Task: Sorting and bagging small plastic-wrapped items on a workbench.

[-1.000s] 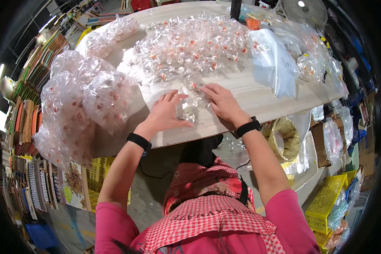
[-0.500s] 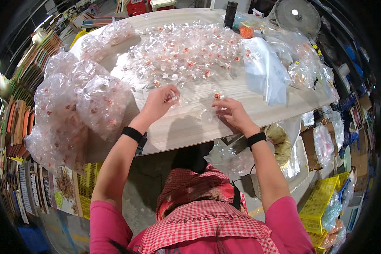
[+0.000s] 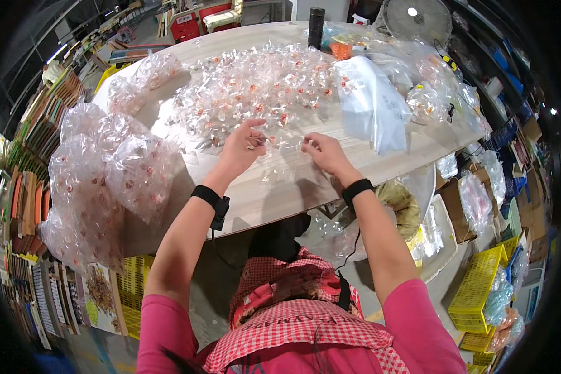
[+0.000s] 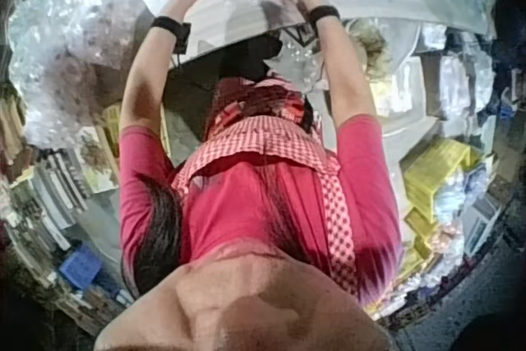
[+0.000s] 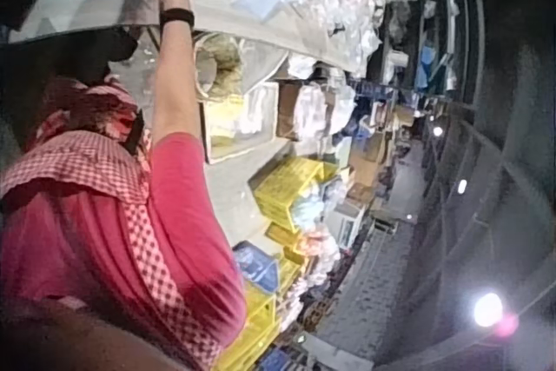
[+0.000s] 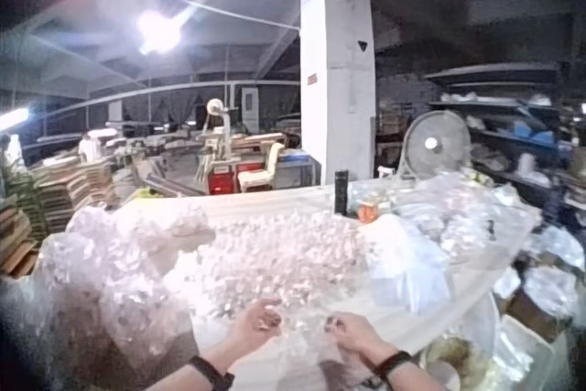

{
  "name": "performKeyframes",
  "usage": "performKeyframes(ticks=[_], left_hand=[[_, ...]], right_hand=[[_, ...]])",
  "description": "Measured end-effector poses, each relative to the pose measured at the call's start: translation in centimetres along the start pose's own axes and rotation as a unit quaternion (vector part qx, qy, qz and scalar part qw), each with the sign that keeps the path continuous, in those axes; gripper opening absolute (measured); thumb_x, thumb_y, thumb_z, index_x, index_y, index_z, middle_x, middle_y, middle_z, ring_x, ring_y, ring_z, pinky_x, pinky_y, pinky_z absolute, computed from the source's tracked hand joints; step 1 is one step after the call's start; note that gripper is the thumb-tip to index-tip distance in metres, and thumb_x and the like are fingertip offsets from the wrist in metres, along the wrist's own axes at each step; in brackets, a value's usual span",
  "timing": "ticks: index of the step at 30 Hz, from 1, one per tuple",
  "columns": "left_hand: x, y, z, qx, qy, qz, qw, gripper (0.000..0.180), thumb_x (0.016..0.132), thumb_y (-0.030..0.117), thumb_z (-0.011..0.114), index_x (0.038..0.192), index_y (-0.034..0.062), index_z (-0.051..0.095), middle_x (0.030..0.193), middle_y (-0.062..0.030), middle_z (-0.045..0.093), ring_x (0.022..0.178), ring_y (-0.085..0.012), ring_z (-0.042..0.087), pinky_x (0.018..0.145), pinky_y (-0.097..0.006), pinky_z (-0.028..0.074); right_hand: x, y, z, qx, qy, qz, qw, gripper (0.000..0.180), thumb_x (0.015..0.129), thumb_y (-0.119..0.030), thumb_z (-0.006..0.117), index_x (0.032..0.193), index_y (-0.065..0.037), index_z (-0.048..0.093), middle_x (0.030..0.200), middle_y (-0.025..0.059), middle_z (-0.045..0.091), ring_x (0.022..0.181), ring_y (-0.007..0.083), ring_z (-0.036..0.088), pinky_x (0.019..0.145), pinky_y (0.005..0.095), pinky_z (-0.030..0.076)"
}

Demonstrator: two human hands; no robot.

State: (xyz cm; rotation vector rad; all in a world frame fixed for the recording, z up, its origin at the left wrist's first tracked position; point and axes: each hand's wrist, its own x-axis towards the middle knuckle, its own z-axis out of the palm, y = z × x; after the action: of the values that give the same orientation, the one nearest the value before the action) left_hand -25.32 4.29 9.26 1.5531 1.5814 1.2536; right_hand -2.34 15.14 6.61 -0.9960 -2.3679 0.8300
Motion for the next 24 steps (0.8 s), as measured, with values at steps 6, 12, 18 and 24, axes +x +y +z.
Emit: performKeyframes(ticks=[6,12,18,24], left_hand=[[0.4,1.4,3.6,-0.04,0.027,0.008,0.999,0.053,0.074,-0.006,0.071,0.123,0.0035,0.055,0.089,-0.0034,0.065,0.082,-0.0098,0.062,0.073,-0.026,0.051],[-0.6,3.3,7.3,-0.003,0.078,0.033,0.996,0.047,0.072,0.002,0.074,0.116,0.0069,0.058,0.085,-0.0052,0.07,0.078,-0.0119,0.067,0.07,-0.028,0.053],[-1.9,6.5,9.6,-0.056,0.023,0.037,0.998,0.052,0.075,-0.003,0.073,0.123,0.0052,0.054,0.098,-0.0057,0.064,0.09,-0.012,0.062,0.074,-0.027,0.053],[-4.7,3.0,4.3,0.289,-0.075,0.149,0.943,0.052,0.083,0.026,0.073,0.129,0.0101,0.055,0.123,-0.021,0.054,0.122,-0.0363,0.048,0.102,-0.046,0.041]], right_hand=[[-2.8,-5.7,-2.2,0.359,-0.018,0.082,0.93,0.037,0.092,-0.027,0.065,0.122,-0.007,0.056,0.111,0.0056,0.063,0.077,0.0126,0.064,0.063,0.0261,0.051],[-4.9,-6.2,-3.5,0.378,-0.009,0.061,0.924,0.046,0.085,-0.013,0.073,0.126,-0.007,0.052,0.113,0.0073,0.061,0.084,0.0112,0.062,0.072,0.0262,0.054],[-7.4,-3.6,-4.7,0.291,0.093,0.004,0.952,0.045,0.073,-0.003,0.07,0.116,-0.004,0.058,0.105,0.0069,0.065,0.095,0.0092,0.06,0.075,0.0262,0.054],[-14.5,0.0,-10.5,0.07,0.22,0.077,0.97,0.038,0.07,-0.011,0.071,0.108,-0.009,0.064,0.105,0.0054,0.067,0.095,0.018,0.065,0.076,0.0299,0.055]])
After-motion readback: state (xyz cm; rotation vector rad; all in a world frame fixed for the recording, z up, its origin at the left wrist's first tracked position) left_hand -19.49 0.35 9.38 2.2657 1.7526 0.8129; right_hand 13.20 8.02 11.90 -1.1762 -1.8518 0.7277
